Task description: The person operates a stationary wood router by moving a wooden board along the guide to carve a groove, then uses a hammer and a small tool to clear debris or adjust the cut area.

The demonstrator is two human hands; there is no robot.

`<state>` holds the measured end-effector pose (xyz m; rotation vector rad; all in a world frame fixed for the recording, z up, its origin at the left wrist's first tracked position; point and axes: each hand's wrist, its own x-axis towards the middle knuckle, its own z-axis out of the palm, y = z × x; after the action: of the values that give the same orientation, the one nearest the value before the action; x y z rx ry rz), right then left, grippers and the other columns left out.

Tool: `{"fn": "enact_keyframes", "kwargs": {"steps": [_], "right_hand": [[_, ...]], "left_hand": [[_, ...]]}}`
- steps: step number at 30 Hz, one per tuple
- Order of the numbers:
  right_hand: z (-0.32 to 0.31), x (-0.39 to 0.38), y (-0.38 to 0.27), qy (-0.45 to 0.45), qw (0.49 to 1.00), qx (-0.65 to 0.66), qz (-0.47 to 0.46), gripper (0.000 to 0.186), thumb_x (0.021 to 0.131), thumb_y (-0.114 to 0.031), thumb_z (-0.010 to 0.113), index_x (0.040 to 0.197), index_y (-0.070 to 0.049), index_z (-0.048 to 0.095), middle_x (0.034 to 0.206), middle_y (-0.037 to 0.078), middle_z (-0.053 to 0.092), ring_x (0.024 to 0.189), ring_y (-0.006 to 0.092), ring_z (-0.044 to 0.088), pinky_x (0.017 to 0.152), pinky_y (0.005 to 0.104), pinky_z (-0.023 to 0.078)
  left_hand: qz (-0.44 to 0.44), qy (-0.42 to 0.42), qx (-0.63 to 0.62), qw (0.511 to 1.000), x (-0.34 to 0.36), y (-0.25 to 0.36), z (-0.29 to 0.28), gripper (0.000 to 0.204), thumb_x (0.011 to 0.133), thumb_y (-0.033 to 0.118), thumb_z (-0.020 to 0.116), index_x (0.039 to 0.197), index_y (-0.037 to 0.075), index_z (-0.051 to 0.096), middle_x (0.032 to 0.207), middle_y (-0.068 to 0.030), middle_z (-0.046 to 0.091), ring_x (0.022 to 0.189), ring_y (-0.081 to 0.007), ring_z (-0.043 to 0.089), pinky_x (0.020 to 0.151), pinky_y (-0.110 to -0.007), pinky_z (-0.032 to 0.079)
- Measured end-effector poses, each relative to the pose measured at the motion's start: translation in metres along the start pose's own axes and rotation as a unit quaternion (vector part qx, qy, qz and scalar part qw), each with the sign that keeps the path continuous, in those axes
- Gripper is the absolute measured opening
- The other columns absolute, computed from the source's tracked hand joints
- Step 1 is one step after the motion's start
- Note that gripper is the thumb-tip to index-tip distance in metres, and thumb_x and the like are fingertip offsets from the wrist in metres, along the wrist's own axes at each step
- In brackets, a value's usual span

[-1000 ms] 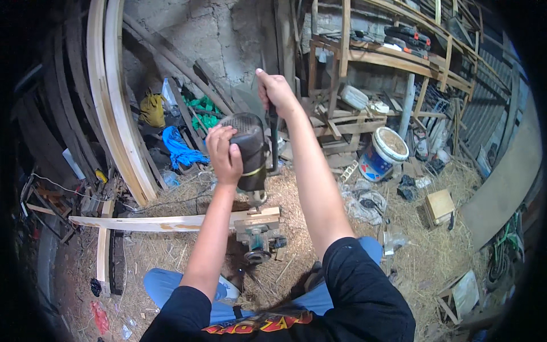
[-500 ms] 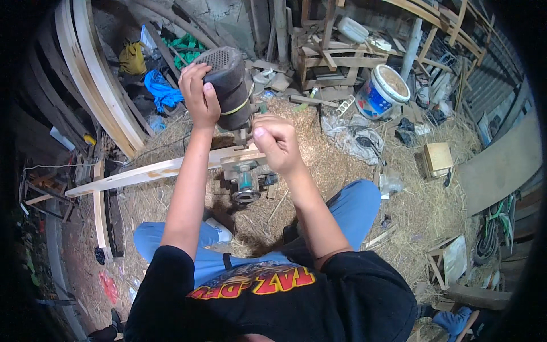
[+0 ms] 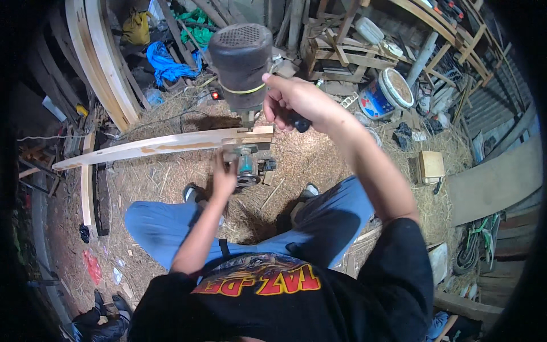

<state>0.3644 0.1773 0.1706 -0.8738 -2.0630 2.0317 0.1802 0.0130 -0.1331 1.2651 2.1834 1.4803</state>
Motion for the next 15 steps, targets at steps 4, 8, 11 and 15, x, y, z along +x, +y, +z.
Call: {"fn": "enact_keyframes", "kwargs": {"steps": [4,8,11,15], "right_hand": [[0.007,0.014,0.01,0.076,0.96,-0.264,-0.05,0.038,0.098,-0.023,0.066,0.128,-0.002,0.058,0.111,0.008,0.065,0.104,0.0173,0.061,0.073,0.034,0.057],[0.005,0.017,-0.009,0.106,0.934,-0.109,0.324,0.045,0.1,-0.021,0.059,0.135,0.004,0.044,0.117,0.015,0.063,0.095,0.0263,0.066,0.077,0.0455,0.061],[0.003,0.015,-0.013,0.161,0.889,-0.053,0.425,0.027,0.099,-0.019,0.059,0.113,0.001,0.049,0.097,0.014,0.065,0.066,0.0192,0.064,0.056,0.0341,0.057],[0.02,0.029,-0.02,0.21,0.853,-0.1,0.467,0.025,0.099,-0.028,0.065,0.089,-0.011,0.05,0.063,-0.002,0.053,0.043,0.0065,0.044,0.037,0.0251,0.036]], "left_hand": [[-0.299,-0.042,-0.071,0.951,-0.067,-0.134,0.054,0.063,0.099,0.05,0.064,0.128,-0.005,0.055,0.127,-0.0317,0.057,0.123,-0.0451,0.052,0.106,-0.05,0.042],[-0.403,-0.08,-0.207,0.888,-0.055,-0.132,0.066,0.078,0.095,0.061,0.066,0.131,-0.007,0.052,0.129,-0.0267,0.057,0.126,-0.0349,0.052,0.107,-0.043,0.041],[-0.396,-0.123,-0.353,0.839,-0.051,-0.102,0.061,0.093,0.089,0.064,0.071,0.141,-0.006,0.041,0.136,-0.0226,0.052,0.126,-0.0296,0.051,0.107,-0.038,0.04],[-0.442,-0.162,-0.437,0.766,-0.067,-0.19,0.122,0.082,0.091,0.061,0.071,0.14,0.003,0.041,0.142,-0.0167,0.053,0.132,-0.0301,0.052,0.116,-0.048,0.032]]}}
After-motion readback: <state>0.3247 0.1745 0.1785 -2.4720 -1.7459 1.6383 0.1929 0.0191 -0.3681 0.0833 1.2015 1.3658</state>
